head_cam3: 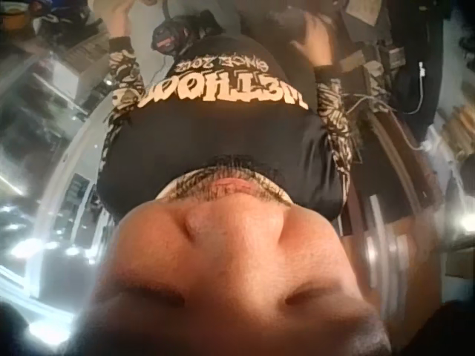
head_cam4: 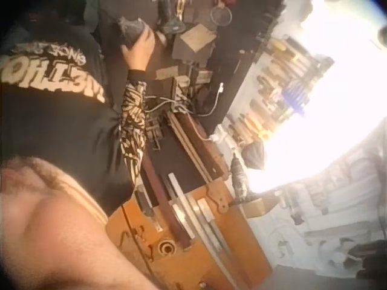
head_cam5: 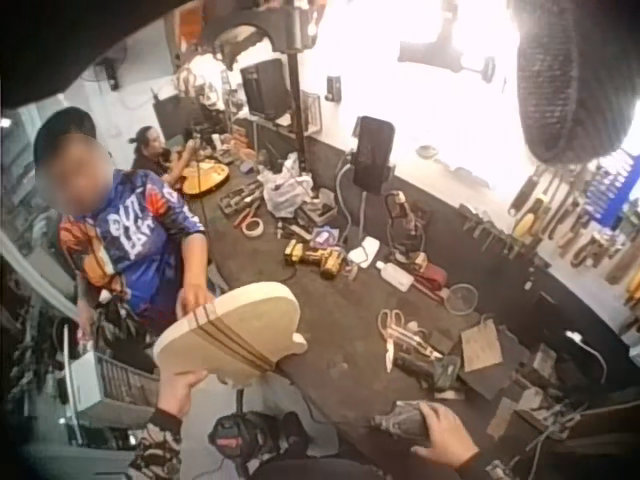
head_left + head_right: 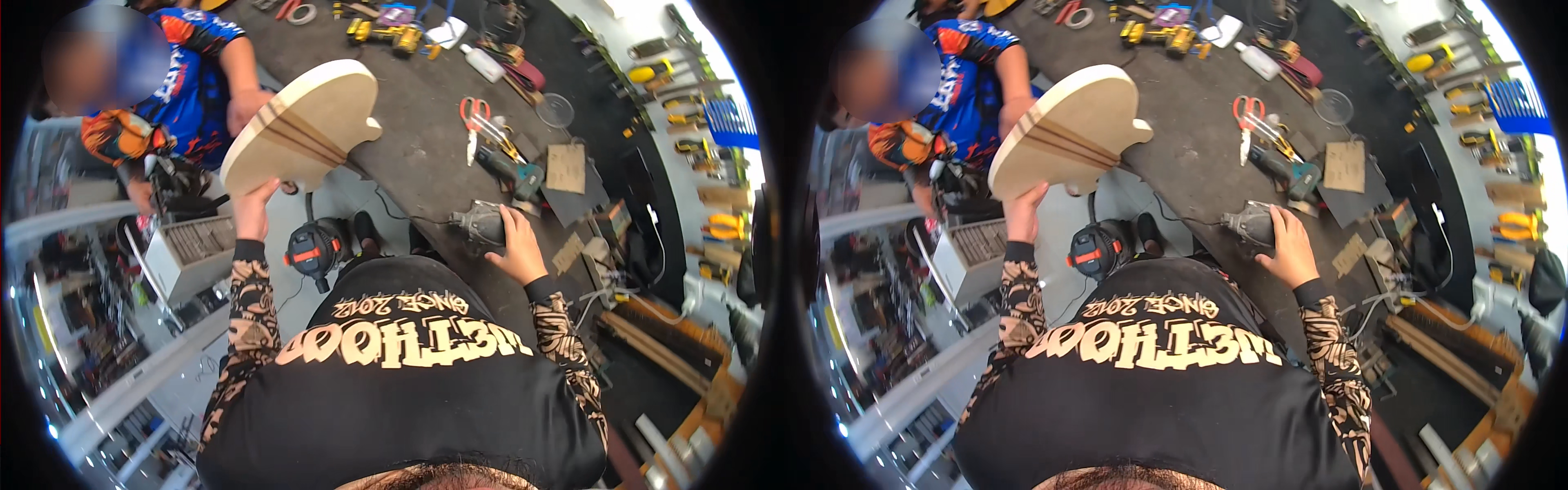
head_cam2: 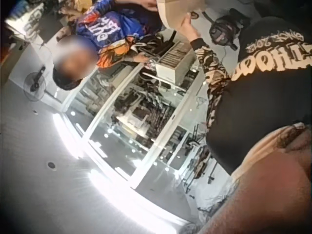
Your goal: The person sands the edges and surface of a wooden guitar body using a power sander while another person cleans the dust with a vacuum hose, then brushes the surface by hand.
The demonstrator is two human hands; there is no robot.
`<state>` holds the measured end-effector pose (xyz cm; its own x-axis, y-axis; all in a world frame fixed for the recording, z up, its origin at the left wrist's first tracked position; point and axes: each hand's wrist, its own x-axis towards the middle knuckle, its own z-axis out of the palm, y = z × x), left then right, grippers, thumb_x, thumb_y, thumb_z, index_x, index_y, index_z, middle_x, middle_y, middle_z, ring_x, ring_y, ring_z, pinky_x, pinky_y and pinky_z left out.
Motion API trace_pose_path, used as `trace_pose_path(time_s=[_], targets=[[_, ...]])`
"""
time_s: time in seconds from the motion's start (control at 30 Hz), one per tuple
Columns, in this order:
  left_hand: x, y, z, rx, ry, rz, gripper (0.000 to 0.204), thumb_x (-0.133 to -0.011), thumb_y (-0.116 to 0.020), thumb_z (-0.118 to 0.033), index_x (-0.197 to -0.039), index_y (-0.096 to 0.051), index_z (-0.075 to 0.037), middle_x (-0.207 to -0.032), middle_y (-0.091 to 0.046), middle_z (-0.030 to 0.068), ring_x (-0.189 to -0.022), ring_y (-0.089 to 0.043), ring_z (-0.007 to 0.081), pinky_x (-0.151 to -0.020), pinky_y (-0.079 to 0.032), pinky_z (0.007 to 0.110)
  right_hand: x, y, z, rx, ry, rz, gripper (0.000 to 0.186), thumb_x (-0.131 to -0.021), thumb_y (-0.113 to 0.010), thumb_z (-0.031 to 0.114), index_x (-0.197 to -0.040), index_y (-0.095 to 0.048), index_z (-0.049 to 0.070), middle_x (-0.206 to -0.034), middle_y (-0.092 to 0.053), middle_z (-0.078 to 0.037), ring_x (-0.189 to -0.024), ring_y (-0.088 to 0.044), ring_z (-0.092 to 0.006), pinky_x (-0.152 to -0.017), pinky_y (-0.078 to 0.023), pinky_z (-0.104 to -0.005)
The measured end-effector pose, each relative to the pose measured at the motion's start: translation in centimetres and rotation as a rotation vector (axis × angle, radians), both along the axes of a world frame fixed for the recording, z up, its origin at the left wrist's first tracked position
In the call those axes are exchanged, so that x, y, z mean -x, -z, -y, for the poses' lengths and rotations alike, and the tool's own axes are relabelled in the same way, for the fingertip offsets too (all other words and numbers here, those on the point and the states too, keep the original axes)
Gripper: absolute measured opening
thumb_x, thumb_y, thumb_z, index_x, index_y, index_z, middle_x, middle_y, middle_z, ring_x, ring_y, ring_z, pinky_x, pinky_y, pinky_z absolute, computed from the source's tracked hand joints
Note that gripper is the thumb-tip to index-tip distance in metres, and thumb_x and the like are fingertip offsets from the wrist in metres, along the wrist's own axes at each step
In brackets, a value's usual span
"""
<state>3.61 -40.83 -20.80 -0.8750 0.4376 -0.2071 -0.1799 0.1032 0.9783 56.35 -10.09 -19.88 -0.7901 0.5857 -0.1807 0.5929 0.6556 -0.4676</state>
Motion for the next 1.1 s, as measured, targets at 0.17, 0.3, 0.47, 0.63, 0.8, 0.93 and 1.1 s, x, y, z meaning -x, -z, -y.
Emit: trace_pose_path(time_s=[0.17,0.3,0.47,0.63,0.8,0.93,1.1], targets=[[-1.7,-2.1,0.0,-0.052,-0.033,0.053,0.046,-0.09,-0.088,0.008,-0.134,-0.076,-0.002,-0.127,-0.081,0.0084,-0.113,-0.079,0.0206,-0.098,-0.063,0.035,0.3,-0.2,0.3,-0.202,-0.184,0.092,0.109,-0.071,-0.099,0.014,-0.168,-0.049,0.009,-0.156,-0.056,-0.015,-0.138,-0.06,-0.0374,-0.113,-0.054,-0.0511],[-1.8,-2.9,1.3,-0.007,-0.053,0.006,0.049,-0.088,-0.088,0.008,-0.134,-0.075,-0.001,-0.124,-0.082,0.0087,-0.11,-0.08,0.0202,-0.096,-0.064,0.035,0.4,-0.6,1.7,-0.275,-0.218,0.139,0.111,-0.07,-0.099,0.011,-0.169,-0.049,0.015,-0.156,-0.056,-0.014,-0.135,-0.062,-0.0366,-0.103,-0.059,-0.0502],[-2.4,-3.6,1.7,-0.001,-0.043,-0.018,0.049,-0.089,-0.087,0.009,-0.136,-0.075,0.0,-0.124,-0.082,0.0093,-0.111,-0.08,0.0207,-0.097,-0.063,0.035,0.0,-0.6,2.2,-0.24,-0.172,0.168,0.103,-0.071,-0.095,0.007,-0.165,-0.052,0.013,-0.147,-0.06,-0.014,-0.13,-0.063,-0.0373,-0.101,-0.059,-0.051],[-2.7,-4.3,1.6,0.01,-0.008,-0.083,0.051,-0.092,-0.089,0.005,-0.139,-0.071,0.001,-0.128,-0.081,0.0101,-0.118,-0.077,0.0209,-0.106,-0.059,0.037,-0.1,-0.8,1.6,-0.176,-0.158,0.112,0.09,-0.073,-0.091,0.006,-0.156,-0.055,0.011,-0.142,-0.059,-0.017,-0.136,-0.06,-0.0408,-0.106,-0.056,-0.0516],[-3.4,-4.3,1.2,-0.012,-0.04,-0.175,0.056,-0.099,-0.087,-0.002,-0.148,-0.059,0.0,-0.138,-0.076,0.0124,-0.126,-0.073,0.0216,-0.11,-0.056,0.038,-0.2,-0.1,1.0,-0.166,-0.16,0.077,0.092,-0.073,-0.093,0.008,-0.156,-0.055,0.01,-0.143,-0.059,-0.017,-0.137,-0.06,-0.0411,-0.108,-0.055,-0.0523],[-4.3,-4.5,1.3,-0.079,-0.012,-0.227,0.055,-0.107,-0.084,-0.012,-0.152,-0.053,-0.001,-0.14,-0.073,0.0123,-0.129,-0.071,0.0216,-0.112,-0.054,0.038,0.4,-0.5,1.2,-0.211,-0.17,0.077,0.091,-0.073,-0.095,0.01,-0.155,-0.055,0.01,-0.145,-0.059,-0.017,-0.137,-0.06,-0.0411,-0.107,-0.055,-0.052],[-4.6,-4.5,0.9,-0.056,-0.058,-0.281,0.055,-0.108,-0.083,-0.016,-0.152,-0.052,-0.001,-0.139,-0.073,0.0113,-0.129,-0.07,0.0207,-0.111,-0.054,0.038,0.7,-0.3,1.0,-0.161,-0.11,0.071,0.088,-0.072,-0.097,0.015,-0.151,-0.058,0.009,-0.142,-0.06,-0.017,-0.131,-0.063,-0.0411,-0.101,-0.059,-0.052]])
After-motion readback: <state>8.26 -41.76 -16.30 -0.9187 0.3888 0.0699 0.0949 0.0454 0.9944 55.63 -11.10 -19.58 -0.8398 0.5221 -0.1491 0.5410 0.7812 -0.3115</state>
